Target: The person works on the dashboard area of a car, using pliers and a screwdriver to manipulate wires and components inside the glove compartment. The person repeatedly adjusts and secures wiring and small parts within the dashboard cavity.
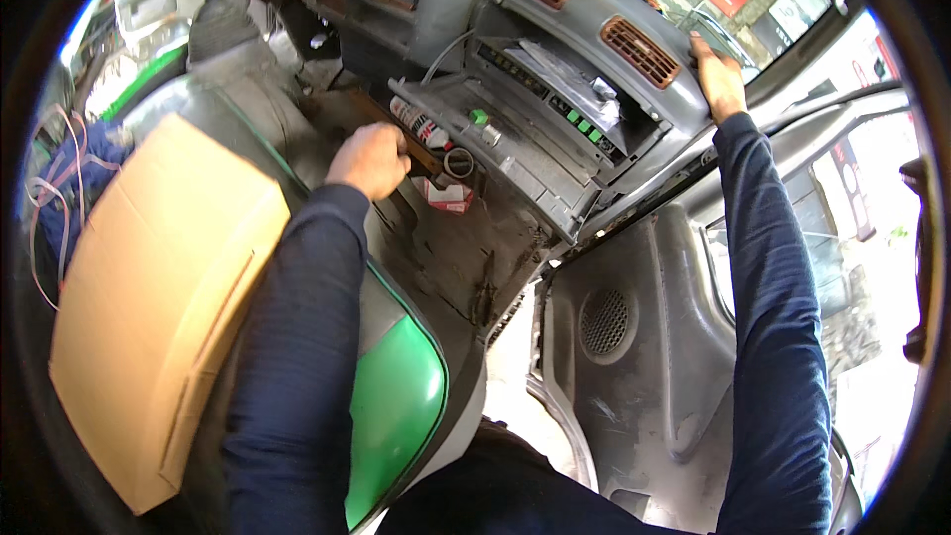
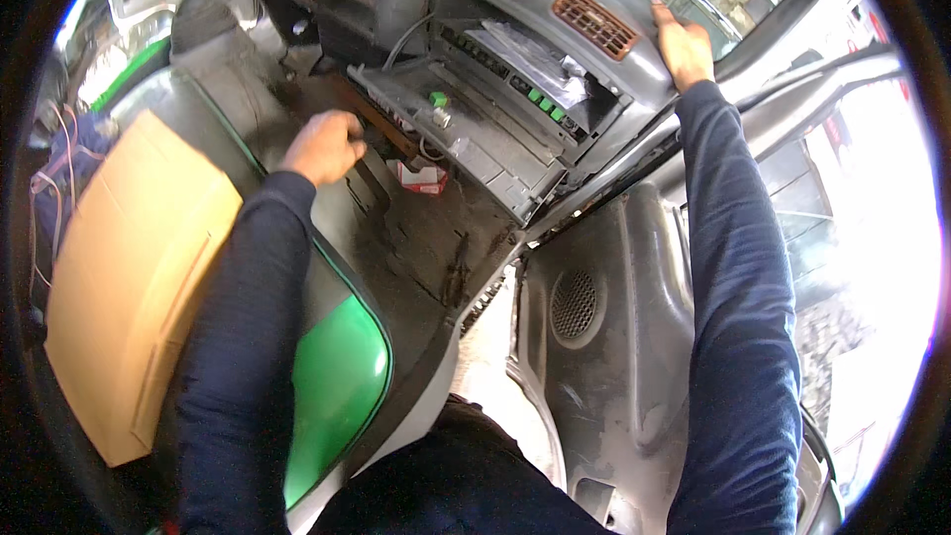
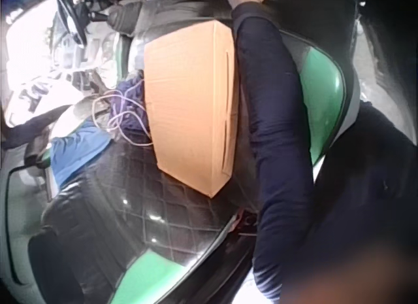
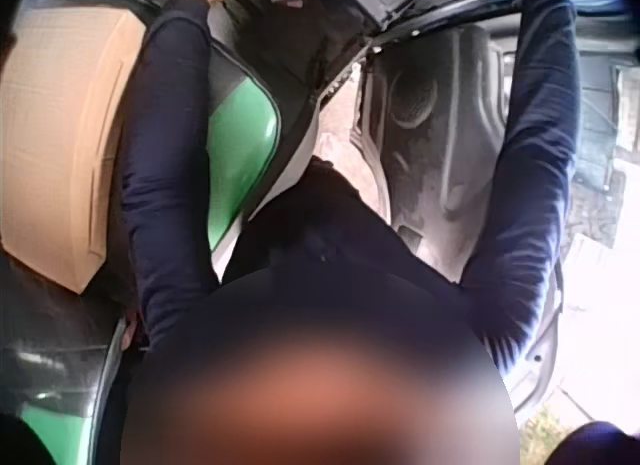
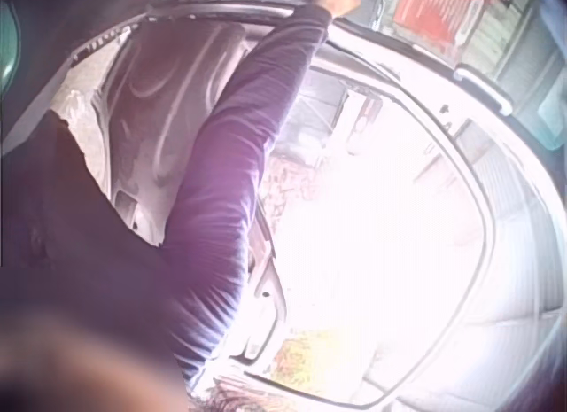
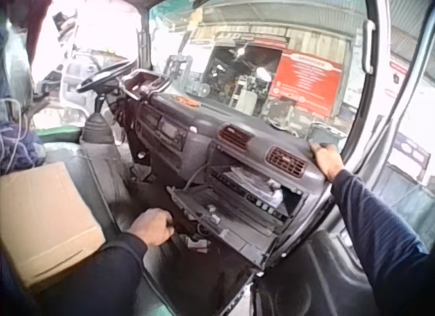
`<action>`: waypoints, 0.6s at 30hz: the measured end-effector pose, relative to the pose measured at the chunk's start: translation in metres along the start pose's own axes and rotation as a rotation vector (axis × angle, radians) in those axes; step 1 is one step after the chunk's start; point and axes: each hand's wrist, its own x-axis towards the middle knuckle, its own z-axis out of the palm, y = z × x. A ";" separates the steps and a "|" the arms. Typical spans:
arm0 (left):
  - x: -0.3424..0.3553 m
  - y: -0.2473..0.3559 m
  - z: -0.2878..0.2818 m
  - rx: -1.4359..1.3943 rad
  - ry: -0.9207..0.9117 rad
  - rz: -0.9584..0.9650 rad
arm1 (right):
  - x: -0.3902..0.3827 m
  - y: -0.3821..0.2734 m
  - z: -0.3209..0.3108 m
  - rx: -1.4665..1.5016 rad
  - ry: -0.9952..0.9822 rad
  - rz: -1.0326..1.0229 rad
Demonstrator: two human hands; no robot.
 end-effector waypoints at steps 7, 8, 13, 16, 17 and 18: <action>0.008 -0.003 -0.013 -0.101 -0.180 -0.035 | 0.006 0.010 0.002 0.124 0.010 -0.116; 0.008 0.000 -0.014 -0.058 -0.219 -0.042 | 0.006 0.012 0.001 0.114 0.038 -0.117; 0.008 0.003 -0.009 0.030 -0.401 -0.042 | 0.006 0.012 0.002 -0.034 0.055 -0.144; 0.008 -0.003 -0.005 0.081 -0.408 0.027 | -0.008 -0.006 0.003 -0.051 0.155 -0.258; 0.008 -0.005 -0.004 0.093 -0.399 0.047 | -0.023 -0.014 0.002 0.037 0.197 -0.319; 0.006 -0.007 -0.003 0.065 -0.366 0.037 | -0.043 -0.022 -0.001 0.136 0.247 -0.301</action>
